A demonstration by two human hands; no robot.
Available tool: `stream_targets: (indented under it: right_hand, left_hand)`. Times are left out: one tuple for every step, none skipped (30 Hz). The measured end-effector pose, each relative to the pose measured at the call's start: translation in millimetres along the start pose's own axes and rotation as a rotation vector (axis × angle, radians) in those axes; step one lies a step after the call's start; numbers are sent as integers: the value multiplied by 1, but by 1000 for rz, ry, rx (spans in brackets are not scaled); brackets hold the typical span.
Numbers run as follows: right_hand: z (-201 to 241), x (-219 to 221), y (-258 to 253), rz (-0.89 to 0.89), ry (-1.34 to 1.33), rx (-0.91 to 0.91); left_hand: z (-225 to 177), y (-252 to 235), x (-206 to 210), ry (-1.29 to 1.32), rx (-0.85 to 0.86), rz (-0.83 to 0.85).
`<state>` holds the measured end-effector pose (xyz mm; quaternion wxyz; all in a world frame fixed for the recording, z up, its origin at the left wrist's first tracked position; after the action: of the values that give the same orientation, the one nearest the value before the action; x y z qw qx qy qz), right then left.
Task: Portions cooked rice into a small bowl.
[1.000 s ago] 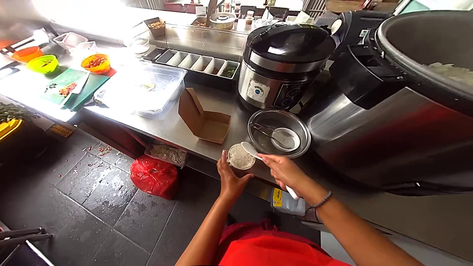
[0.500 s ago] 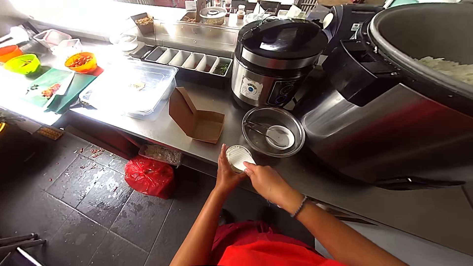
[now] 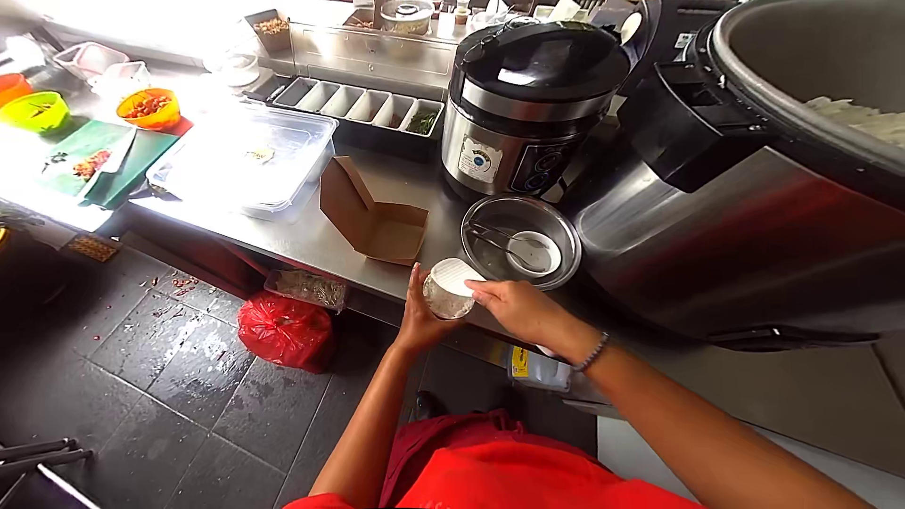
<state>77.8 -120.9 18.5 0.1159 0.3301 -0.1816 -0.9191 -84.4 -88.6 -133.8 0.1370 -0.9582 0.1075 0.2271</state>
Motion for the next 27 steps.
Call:
stream_targets:
  right_hand:
    - [0,5,-6,11,9,4]
    - [0,10,-11,35,31,13]
    - [0,15,-14,67,65,25]
    - [-2,19,-14,88,101,26]
    - [-4,23,-13,105,135,39]
    - [-6,27,-13,119,166,64]
    - [-10,31,-13,124,188,88]
    - [-14,37,-14,122,204,113]
    - [-20,43,-14,115,213,124]
    - [-24,46,-14,106,214,119]
    - [-27,45,-15,98,203,93]
    - [-28,39,-16,92,178,39]
    - [-29,31,-16,81,148,-30]
    - [-28,23,-15,69,133,-76]
    - [-26,17,-13,57,137,-107]
    - [-25,13,-12,50,155,-123]
    - [-25,13,-10,58,187,-114]
    - [-27,16,-9,79,224,-90]
    - [-31,20,-9,105,257,-57]
    - [-35,24,-11,119,269,-43]
    - [-40,28,-14,123,274,-41]
    - [-43,29,-16,122,277,-32]
    - [-43,31,-18,122,283,-10]
    - [-41,32,-18,124,294,13]
    - [-37,30,-20,129,308,24]
    - [-31,25,-22,139,320,20]
    - [-24,19,-23,144,321,1]
  left_hand:
    - [-1,-1,-3,-3,-2,24]
    - [-1,-2,-5,-3,2,36]
    - [1,-3,-6,-7,13,41]
    - [2,-4,-7,-9,29,43]
    - [2,-4,-7,-8,42,45]
    - [1,-4,-7,-3,46,50]
    - [-1,-5,-7,10,39,57]
    - [-3,-6,-7,32,22,68]
    - [-3,-6,-7,54,3,77]
    - [0,-5,-4,69,-2,79]
    - [2,-6,-3,75,6,71]
    - [4,-7,-2,71,24,53]
    - [3,-6,-3,61,38,42]
    - [0,-5,-6,46,45,45]
    - [-2,-7,-9,34,45,57]
    - [-2,-10,-10,26,41,68]
    - [-2,-11,-11,18,38,76]
    - [-3,-12,-11,13,33,91]
    - [-3,-12,-12,4,30,106]
    - [-3,-13,-13,-12,38,115]
    - [-2,-14,-14,-32,49,119]
    - [-3,-16,-15,-39,52,123]
    - [-4,-17,-15,-33,41,132]
    - [-6,-16,-15,-27,19,140]
    - [-7,-15,-15,-29,-3,129]
    - [-7,-14,-12,-45,-18,92]
    - [-5,-12,-8,-82,-19,29]
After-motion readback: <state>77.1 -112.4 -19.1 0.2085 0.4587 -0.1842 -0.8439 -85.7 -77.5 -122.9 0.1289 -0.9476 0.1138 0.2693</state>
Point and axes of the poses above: each hand's wrist, its own y-axis away from the middle knuckle, its own x-axis out of the palm, z = x × y, the point moved 2 cm from there along -y, towards the middle knuckle, and after that the axes turned 15 degrees about -y, right-handed, at the moved point
